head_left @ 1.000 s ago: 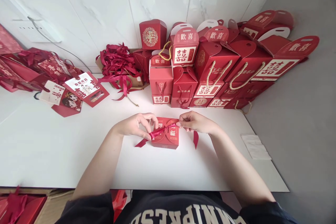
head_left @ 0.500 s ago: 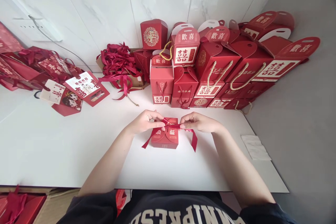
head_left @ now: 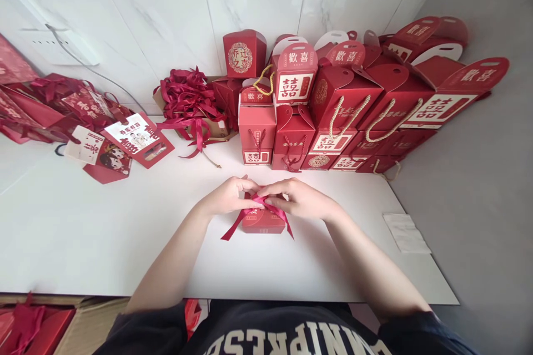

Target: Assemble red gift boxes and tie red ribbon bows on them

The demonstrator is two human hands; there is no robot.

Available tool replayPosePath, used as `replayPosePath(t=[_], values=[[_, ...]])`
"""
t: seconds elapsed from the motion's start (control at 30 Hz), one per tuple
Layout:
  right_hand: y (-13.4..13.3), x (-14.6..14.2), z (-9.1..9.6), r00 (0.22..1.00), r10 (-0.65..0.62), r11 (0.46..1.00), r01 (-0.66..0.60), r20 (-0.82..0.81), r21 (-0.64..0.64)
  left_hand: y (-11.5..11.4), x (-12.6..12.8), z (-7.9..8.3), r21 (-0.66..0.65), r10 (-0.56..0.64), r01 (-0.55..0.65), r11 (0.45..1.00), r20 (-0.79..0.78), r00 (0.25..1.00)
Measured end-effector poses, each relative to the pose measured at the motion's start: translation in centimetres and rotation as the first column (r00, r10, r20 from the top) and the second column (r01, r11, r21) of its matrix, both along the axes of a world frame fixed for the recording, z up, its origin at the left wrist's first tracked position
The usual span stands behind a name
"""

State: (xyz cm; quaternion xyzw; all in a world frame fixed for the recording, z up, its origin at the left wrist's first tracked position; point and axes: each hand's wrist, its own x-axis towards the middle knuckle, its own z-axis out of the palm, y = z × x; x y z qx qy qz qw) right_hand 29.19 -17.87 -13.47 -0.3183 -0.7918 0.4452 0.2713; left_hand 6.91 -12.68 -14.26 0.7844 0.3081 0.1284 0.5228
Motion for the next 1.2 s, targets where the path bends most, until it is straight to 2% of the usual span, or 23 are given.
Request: replayPosePath(t=[0.13, 0.27, 0.33, 0.4, 0.5, 0.57, 0.7, 0.83, 1.1, 1.2], values=[[-0.2, -0.8, 0.1, 0.994, -0.087, 0.990, 0.079, 0.062, 0.119, -0.3, 0.1, 0.3, 0.065, -0.008, 0.009, 0.998, -0.020, 1.000], [-0.7, -0.9, -0.3, 0.990, -0.115, 0.985, 0.103, 0.080, 0.140, -0.4, 0.2, 0.1, 0.072, 0.014, -0.012, 0.997, -0.024, 1.000], [-0.8, -0.8, -0.7, 0.981, -0.192, 0.979, 0.189, 0.036, 0.078, -0.5, 0.3, 0.0, 0.092, 0.028, -0.027, 0.995, -0.011, 1.000], [-0.9, -0.9, -1.2, 0.946, -0.323, 0.946, 0.323, -0.011, 0.028, -0.7, 0.5, -0.1, 0.136, 0.037, -0.036, 0.990, -0.004, 0.999], [-1.0, -1.0, -2.0, 0.902, -0.432, 0.897, 0.431, -0.012, 0.098, -1.0, 0.5, 0.1, 0.198, 0.045, -0.039, 0.979, -0.026, 0.999], [-1.0, -1.1, -2.4, 0.907, -0.421, 0.896, 0.417, -0.006, 0.150, -1.3, 0.5, 0.3, 0.160, 0.055, -0.049, 0.986, -0.029, 0.998], [-1.0, -1.1, -2.8, 0.913, -0.403, 0.901, 0.408, -0.066, 0.148, -1.7, 0.4, 0.7, 0.024, 0.103, -0.103, 0.994, 0.012, 0.995], [-1.0, -0.9, -2.9, 0.892, -0.438, 0.878, 0.451, -0.109, 0.158, -1.7, 0.3, 0.7, 0.039, 0.097, -0.097, 0.995, 0.002, 0.995], [-0.7, -1.0, -3.7, 0.941, -0.291, 0.935, 0.318, -0.174, 0.156, -0.2, -0.1, 0.6, -0.064, -0.013, 0.011, 0.998, -0.023, 1.000], [-0.5, -1.1, -4.4, 0.923, -0.335, 0.920, 0.364, -0.189, 0.144, 0.1, -0.1, 0.8, -0.087, -0.013, 0.008, 0.996, -0.064, 0.998]])
